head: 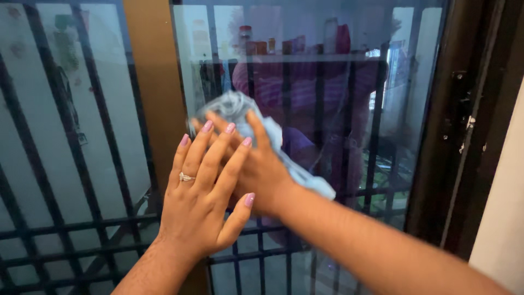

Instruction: The person sprays liquid from a bottle onto a glass window pane and then wipes the glass surface with a cloth using both hands in circular and linear motions.

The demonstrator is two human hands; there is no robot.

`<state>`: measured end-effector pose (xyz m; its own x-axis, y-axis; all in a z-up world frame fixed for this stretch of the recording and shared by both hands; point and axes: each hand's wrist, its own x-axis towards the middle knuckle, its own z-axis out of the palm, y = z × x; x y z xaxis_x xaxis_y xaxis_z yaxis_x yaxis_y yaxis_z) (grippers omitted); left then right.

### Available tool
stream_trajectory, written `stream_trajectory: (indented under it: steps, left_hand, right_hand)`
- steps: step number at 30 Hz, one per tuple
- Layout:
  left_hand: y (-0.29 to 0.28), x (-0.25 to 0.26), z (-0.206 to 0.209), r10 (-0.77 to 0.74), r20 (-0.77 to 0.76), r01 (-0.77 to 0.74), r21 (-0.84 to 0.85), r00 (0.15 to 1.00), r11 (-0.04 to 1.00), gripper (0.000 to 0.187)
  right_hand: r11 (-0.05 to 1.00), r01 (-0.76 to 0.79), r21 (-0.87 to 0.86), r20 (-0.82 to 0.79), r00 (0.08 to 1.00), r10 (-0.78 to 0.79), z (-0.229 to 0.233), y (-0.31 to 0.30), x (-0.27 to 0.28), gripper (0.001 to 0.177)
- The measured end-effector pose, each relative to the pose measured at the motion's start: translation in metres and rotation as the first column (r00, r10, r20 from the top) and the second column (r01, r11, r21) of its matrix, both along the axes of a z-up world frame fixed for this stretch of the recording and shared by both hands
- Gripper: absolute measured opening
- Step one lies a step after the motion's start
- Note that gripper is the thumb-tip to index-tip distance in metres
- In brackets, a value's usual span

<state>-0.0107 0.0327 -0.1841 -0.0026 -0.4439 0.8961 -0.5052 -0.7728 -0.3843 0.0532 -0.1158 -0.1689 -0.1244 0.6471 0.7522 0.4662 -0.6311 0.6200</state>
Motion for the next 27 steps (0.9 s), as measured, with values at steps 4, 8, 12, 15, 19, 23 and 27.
stream_trajectory:
  steps: [4,8,12,15,19,23,27]
  left_hand:
    - [-0.001,0.0,-0.005,0.013,-0.01,-0.013,-0.007,1.0,1.0,0.065]
    - [-0.003,-0.004,-0.022,0.015,-0.041,-0.015,0.002,0.999,1.0,0.063]
    - [-0.001,-0.006,-0.04,0.034,-0.047,-0.033,0.033,0.998,0.999,0.061]
    - [0.002,-0.006,-0.048,0.036,-0.063,-0.033,0.041,0.997,0.999,0.06]
    - [0.003,-0.004,-0.053,0.041,-0.058,-0.038,0.051,0.997,0.998,0.062]
    - [0.004,-0.003,-0.056,0.036,-0.054,-0.036,0.016,0.998,0.999,0.062]
    - [0.002,0.0,-0.059,0.07,-0.029,-0.07,0.002,0.997,0.998,0.062]
  right_hand:
    - [0.999,-0.045,-0.025,-0.115,0.992,0.042,-0.053,-0.001,-0.002,0.062]
    - [0.993,-0.016,-0.117,-0.17,0.985,-0.004,-0.085,-0.007,-0.003,0.059]
    - [0.988,-0.093,-0.124,-0.194,0.979,0.068,-0.091,-0.013,0.002,0.057]
    - [0.955,-0.195,-0.225,-0.174,0.972,0.157,-0.07,-0.027,0.013,0.052]
    - [0.934,-0.206,-0.292,-0.06,0.979,0.197,-0.026,-0.039,0.013,0.05]
    - [0.991,-0.09,-0.103,0.025,0.995,0.093,0.025,-0.045,0.006,0.054]
    - [0.997,-0.019,0.073,0.065,0.998,0.015,0.02,-0.035,-0.005,0.054]
